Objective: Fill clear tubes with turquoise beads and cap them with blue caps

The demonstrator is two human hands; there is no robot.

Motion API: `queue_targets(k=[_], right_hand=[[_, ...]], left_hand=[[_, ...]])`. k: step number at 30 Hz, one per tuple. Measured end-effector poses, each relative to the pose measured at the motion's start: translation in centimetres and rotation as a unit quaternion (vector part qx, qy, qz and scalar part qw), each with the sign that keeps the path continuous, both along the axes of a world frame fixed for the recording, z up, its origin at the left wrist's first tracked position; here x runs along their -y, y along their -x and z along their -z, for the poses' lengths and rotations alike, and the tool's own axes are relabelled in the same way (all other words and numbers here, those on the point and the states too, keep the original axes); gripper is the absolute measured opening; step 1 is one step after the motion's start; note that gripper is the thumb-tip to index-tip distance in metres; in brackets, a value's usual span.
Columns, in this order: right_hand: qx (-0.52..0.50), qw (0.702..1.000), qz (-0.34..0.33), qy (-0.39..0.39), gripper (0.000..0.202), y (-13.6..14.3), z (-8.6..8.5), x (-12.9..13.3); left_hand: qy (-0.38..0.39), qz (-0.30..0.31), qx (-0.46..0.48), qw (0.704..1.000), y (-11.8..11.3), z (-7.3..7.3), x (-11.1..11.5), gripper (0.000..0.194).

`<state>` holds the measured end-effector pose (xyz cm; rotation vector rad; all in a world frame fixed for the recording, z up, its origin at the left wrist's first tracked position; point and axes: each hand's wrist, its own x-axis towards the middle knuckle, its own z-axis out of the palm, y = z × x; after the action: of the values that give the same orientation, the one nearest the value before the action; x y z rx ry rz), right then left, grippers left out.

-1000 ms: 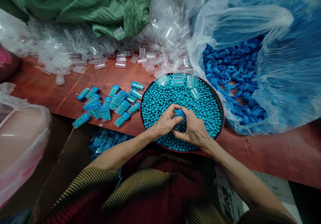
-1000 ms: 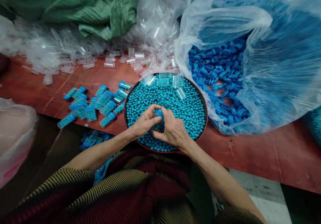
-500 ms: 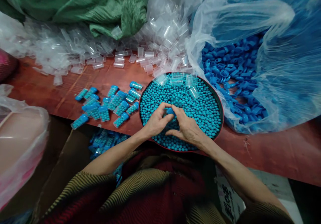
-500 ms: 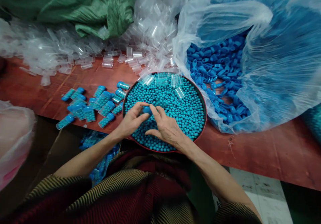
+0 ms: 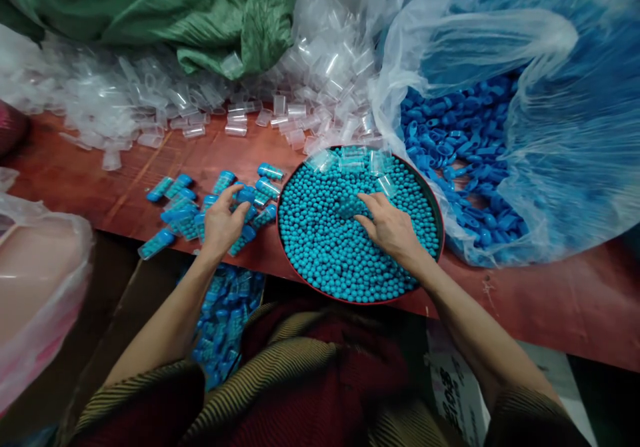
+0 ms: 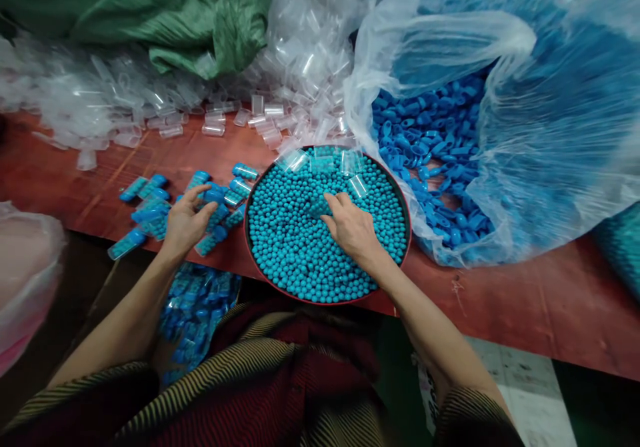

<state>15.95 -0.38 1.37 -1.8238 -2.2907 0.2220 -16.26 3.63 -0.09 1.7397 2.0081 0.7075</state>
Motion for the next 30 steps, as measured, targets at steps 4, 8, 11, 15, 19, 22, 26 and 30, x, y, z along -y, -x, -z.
queue_targets(k=[4,8,11,15,19,22,26,30], right_hand=[[0.066,0.997,-0.007,0.032,0.035,0.6,0.2,-0.8],[-0.007,1.000,-0.019,0.011,0.027,-0.5,1.6,-0.4],[-0.058,0.997,-0.043,-0.003,0.026,-1.2,2.2,0.1],[-0.045,0.998,-0.053,0.000,0.030,-0.9,2.1,-0.1],[0.010,0.999,-0.044,0.024,0.035,0.3,1.5,-0.7],[0.015,0.998,-0.040,0.036,0.037,0.7,1.0,-0.9],[-0.049,0.998,0.008,-0.030,0.036,-3.2,0.2,-1.1],[-0.058,0.972,0.207,-0.092,0.032,-12.1,-0.4,-1.8]], left_hand=[[-0.030,-0.007,-0.186,0.982,-1.5,-1.3,0.1,0.052],[-0.059,0.040,-0.255,0.964,-4.5,-1.9,0.3,0.048],[-0.068,0.104,-0.240,0.963,-7.5,-1.6,0.9,0.042],[-0.054,0.238,-0.189,0.951,-11.8,-0.7,2.2,0.036],[0.000,0.300,-0.152,0.942,-15.0,0.1,2.3,0.035],[0.006,0.281,-0.159,0.946,-16.1,0.3,1.1,0.029],[0.012,0.265,-0.150,0.952,-16.6,0.2,-0.1,0.030],[0.026,0.248,-0.150,0.957,-17.0,-0.2,0.4,0.038]])
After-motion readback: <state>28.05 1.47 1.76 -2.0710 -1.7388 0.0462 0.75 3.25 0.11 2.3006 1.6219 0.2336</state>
